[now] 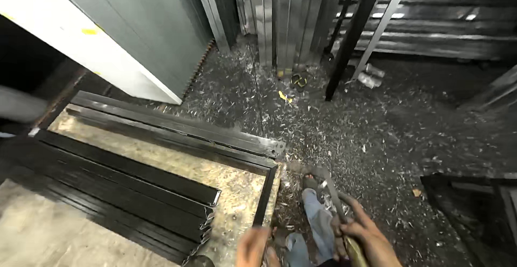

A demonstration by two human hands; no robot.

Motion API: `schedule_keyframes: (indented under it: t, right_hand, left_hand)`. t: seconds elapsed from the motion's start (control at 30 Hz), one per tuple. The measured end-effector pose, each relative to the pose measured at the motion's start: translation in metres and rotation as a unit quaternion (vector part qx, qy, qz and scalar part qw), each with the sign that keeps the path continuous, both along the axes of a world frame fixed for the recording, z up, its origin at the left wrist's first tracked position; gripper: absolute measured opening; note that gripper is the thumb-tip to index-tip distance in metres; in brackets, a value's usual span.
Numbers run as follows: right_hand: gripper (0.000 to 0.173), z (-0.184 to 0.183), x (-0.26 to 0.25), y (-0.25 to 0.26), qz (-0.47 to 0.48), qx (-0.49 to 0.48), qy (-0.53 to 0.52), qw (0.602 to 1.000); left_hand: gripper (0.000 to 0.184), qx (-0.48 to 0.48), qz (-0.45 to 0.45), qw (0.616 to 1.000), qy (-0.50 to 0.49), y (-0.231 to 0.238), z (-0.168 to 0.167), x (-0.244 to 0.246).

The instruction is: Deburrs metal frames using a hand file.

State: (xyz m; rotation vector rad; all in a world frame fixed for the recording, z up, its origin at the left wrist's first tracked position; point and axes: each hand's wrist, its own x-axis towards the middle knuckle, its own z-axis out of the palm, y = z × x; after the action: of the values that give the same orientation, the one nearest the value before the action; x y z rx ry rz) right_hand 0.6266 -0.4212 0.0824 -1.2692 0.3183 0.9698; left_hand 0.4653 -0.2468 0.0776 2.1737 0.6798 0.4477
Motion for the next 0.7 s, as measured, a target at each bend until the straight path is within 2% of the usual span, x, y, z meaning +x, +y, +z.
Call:
schedule_keyframes:
  t: [0.03, 0.1, 0.13, 0.2, 0.23, 0.27, 0.33, 0.43, 0.57, 0.7]
  right_hand:
    - [0.077, -0.016, 0.019, -0.007, 0.023, -0.009, 0.005, 1.0]
    - [0.069, -0.048, 0.047, -0.016, 0.111, -0.017, 0.0, 0.994]
    - [0.061, -0.066, 0.058, -0.017, 0.154, -0.013, -0.02, 0.988]
    - [0.049, -0.101, 0.07, -0.013, 0.204, -0.013, -0.066, 0.977]
    - [0.047, -0.115, 0.071, -0.01, 0.217, -0.009, -0.085, 0.973]
    - [0.046, -0.128, 0.073, -0.006, 0.226, 0.001, -0.103, 0.969]
    - [0.045, -0.144, 0.078, 0.006, 0.252, -0.001, -0.144, 0.957]
    - [0.042, -0.155, 0.081, 0.026, 0.238, 0.018, -0.199, 0.951]
    - [0.042, -0.163, 0.069, 0.037, 0.249, -0.001, -0.242, 0.938]
    - [0.043, -0.175, 0.074, 0.055, 0.247, -0.046, -0.273, 0.929]
  left_hand:
    - [0.047, -0.065, 0.07, 0.994, 0.057, 0.024, -0.016, 0.032]
    - [0.06, -0.23, 0.224, 0.943, 0.088, 0.068, -0.06, 0.097]
    - [0.058, -0.301, 0.299, 0.903, 0.062, 0.086, -0.081, 0.128]
    - [0.039, -0.389, 0.412, 0.824, -0.001, 0.11, -0.108, 0.176]
    - [0.031, -0.414, 0.439, 0.797, -0.021, 0.113, -0.114, 0.193]
    - [0.026, -0.415, 0.456, 0.787, -0.027, 0.113, -0.118, 0.205]
    - [0.022, -0.364, 0.477, 0.8, -0.011, 0.102, -0.125, 0.22]
    - [0.017, -0.311, 0.482, 0.819, 0.021, 0.089, -0.136, 0.229]
    - [0.014, -0.239, 0.5, 0.831, 0.034, 0.095, -0.153, 0.235]
    - [0.028, -0.172, 0.497, 0.849, 0.05, 0.097, -0.166, 0.238]
